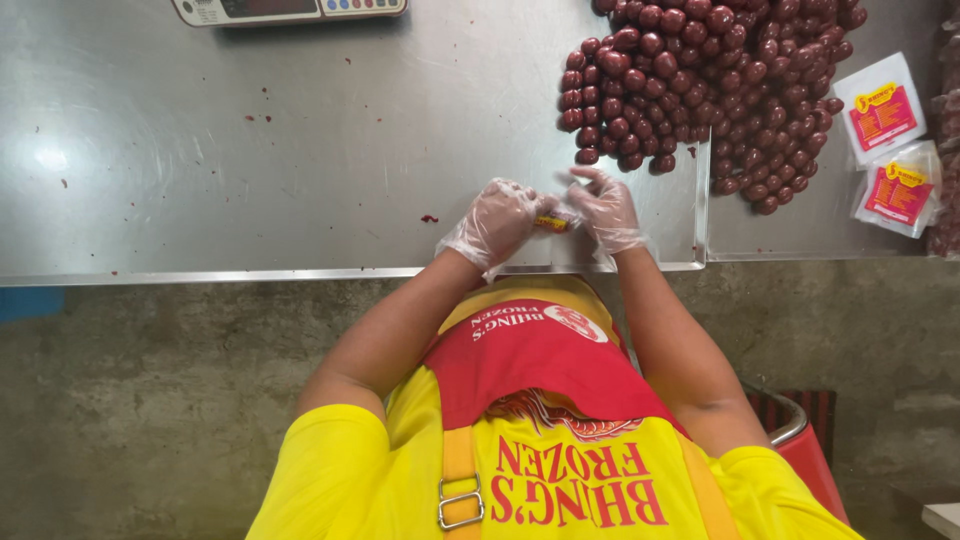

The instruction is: The person places small red sausages into clear plastic bags by hand and adds a small yellow packet to each bag.

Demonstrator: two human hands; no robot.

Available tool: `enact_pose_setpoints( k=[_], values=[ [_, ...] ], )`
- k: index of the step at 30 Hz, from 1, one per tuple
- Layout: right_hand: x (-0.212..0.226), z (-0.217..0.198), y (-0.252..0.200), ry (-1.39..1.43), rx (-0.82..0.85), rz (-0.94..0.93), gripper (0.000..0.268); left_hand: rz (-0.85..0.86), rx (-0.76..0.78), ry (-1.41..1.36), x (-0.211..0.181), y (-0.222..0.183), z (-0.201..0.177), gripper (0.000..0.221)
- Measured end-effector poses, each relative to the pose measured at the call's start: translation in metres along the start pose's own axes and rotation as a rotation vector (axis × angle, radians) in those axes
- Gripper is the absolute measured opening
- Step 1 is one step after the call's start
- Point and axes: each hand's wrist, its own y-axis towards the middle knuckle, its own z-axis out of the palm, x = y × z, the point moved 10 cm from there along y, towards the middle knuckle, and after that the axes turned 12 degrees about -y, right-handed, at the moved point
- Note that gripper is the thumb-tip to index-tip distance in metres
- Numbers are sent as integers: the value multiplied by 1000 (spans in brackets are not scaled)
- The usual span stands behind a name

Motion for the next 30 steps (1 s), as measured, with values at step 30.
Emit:
enact_pose_setpoints(
  k=[30],
  values=[
    [-7,-203,-121,790,-250,21,61,-492,293,-1624,-92,165,248,73]
  ],
)
